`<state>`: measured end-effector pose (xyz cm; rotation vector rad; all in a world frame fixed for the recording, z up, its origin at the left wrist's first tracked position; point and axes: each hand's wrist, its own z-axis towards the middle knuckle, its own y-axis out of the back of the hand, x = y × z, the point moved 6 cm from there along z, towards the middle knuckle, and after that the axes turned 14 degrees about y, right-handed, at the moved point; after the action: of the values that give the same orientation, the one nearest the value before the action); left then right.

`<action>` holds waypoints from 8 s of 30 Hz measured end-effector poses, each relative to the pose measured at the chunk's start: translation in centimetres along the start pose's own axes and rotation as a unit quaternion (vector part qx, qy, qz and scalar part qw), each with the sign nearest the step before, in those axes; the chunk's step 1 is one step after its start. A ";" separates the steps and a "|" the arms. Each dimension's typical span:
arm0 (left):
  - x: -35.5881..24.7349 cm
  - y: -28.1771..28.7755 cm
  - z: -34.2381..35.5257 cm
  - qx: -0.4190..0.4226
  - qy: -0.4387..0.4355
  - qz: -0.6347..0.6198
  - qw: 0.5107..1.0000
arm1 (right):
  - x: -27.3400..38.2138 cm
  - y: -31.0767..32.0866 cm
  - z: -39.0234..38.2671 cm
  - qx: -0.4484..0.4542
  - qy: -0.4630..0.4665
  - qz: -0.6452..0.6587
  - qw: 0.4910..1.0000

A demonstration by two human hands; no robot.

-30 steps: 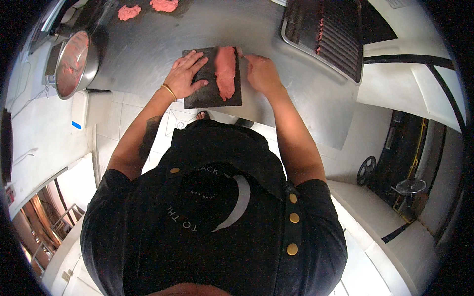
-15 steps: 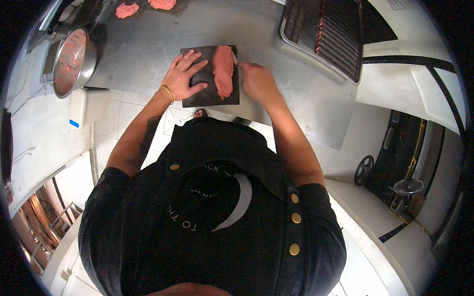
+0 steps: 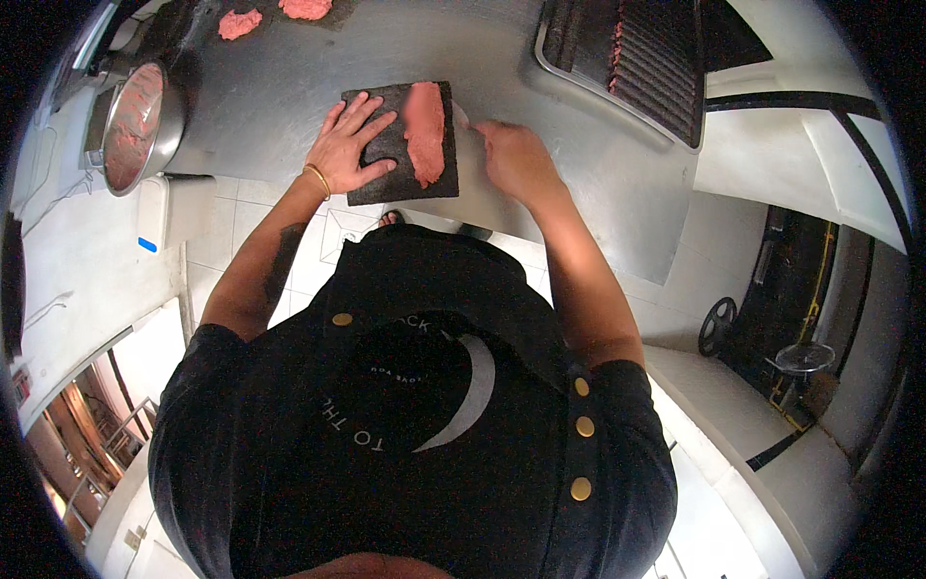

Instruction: The person spreads a pink paste onto a sheet of nori using a spoon, rolls the nori tightly into a cylinder, and places the completed roll onto a metal tray.

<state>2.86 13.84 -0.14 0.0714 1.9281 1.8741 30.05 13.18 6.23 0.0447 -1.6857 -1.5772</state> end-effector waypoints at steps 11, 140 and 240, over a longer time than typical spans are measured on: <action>0.2 0.1 -0.2 0.000 0.006 -0.012 1.000 | 1.0 -1.0 -0.2 0.052 0.034 -0.005 0.998; -6.8 -2.9 -3.0 0.010 0.243 0.058 0.968 | -5.4 -0.8 0.3 0.011 -0.088 -0.092 0.992; -16.1 -3.7 -6.3 -0.133 0.426 -0.082 0.891 | -6.5 7.7 5.4 0.246 0.377 -0.116 0.885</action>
<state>16.12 2.12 0.59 -1.1381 2.0287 2.2263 35.14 22.76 9.98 1.0208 -1.4069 -1.0243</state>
